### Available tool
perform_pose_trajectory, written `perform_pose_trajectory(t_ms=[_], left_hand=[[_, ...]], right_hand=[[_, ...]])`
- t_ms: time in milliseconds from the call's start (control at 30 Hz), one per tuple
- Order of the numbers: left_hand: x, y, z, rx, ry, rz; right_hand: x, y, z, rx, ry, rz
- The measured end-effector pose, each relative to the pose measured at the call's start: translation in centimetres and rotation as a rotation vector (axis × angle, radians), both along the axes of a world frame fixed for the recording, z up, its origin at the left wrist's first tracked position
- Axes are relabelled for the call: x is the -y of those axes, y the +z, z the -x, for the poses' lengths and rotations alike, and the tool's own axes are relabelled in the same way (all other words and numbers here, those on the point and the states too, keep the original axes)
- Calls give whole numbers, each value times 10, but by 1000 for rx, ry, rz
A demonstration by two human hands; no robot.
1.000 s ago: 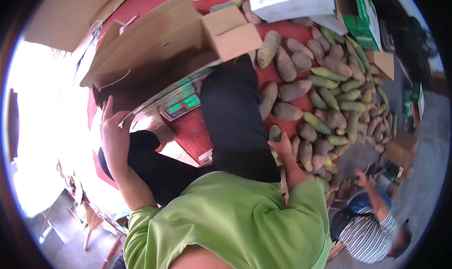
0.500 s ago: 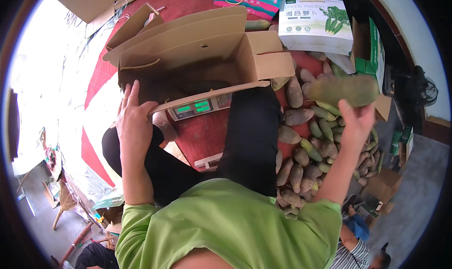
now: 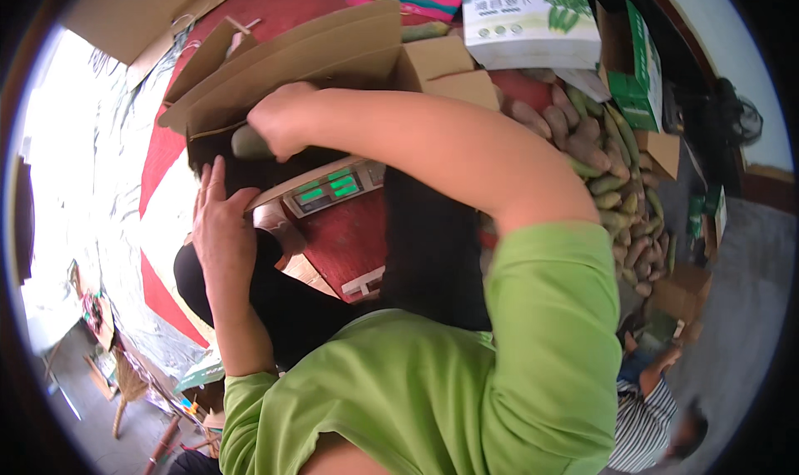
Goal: Sort and pack green radishes into cardboard boxes and weigh them on a scale.
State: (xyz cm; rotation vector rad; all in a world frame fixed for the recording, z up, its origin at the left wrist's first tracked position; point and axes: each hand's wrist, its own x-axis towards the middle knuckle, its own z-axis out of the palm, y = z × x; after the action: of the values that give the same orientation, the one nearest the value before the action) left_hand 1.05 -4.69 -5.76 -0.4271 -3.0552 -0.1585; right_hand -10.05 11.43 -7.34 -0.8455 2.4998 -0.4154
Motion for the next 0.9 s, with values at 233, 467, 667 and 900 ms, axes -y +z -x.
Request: perform_pose_trajectory(t_ms=[233,467,667,900], left_hand=[[-5,-3,1,0,9,-28],[1,-6,1,-18,7,29],[1,-18,10,-28,-95,20],[13,-19,12,-37,-146,45]], right_hand=[[4,-8,6,-108,-30,124],[-134,48,-68,-347,-480,743],[-270,-78,-217,-243,-1207,448],[-279,-292,-463,124,-1169,-150]])
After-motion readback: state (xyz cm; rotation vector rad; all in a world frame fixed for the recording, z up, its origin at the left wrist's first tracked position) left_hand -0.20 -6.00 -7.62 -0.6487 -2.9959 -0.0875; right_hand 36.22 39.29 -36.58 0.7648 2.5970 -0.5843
